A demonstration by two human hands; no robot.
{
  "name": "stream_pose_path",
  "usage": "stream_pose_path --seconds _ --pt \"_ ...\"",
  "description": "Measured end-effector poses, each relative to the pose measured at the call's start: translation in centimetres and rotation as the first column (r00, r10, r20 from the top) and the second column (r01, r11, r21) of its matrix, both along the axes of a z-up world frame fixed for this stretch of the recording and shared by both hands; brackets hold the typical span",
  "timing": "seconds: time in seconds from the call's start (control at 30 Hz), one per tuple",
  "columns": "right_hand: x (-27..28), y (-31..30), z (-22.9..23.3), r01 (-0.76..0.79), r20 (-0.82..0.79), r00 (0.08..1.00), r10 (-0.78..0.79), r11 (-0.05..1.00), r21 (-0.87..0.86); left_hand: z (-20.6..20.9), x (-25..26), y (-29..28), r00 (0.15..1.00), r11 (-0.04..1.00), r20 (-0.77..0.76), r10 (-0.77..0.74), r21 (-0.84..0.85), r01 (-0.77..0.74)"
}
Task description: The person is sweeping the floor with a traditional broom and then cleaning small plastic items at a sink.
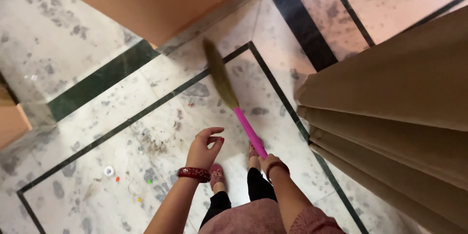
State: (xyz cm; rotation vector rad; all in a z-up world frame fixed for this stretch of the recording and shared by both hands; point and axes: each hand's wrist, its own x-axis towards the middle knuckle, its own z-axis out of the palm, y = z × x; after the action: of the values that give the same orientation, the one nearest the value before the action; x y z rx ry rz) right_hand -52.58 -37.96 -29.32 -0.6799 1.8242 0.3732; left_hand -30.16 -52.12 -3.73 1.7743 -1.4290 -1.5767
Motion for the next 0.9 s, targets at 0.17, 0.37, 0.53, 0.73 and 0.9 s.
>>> stream_pose_path --seconds 0.17,0.37,0.53,0.73,0.9 --pt "-1.7 3.5 5.3 0.015 -0.074 0.997 -0.028 0.986 -0.167 0.9 1.2 -0.6 0.999 0.998 0.011 0.047 -0.029 -0.046" --pt "-1.7 4.7 4.8 0.473 -0.045 0.864 -0.501 0.841 -0.263 2.0 0.8 -1.9 0.997 0.996 0.012 0.082 -0.027 -0.082" --pt "-2.5 1.8 1.4 0.867 0.020 0.480 -0.877 0.471 -0.161 1.1 0.8 -3.0 0.996 0.996 0.006 0.084 -0.040 -0.084" --pt "-7.7 -7.9 -5.1 0.976 -0.050 0.205 -0.978 0.200 0.092 0.7 0.8 -4.9 0.993 0.990 0.046 0.113 -0.086 -0.108" --pt "-16.2 -18.6 -13.6 0.359 -0.054 0.933 -0.355 0.921 0.153 -1.1 0.3 -6.5 0.988 0.989 0.044 0.148 -0.020 -0.148"
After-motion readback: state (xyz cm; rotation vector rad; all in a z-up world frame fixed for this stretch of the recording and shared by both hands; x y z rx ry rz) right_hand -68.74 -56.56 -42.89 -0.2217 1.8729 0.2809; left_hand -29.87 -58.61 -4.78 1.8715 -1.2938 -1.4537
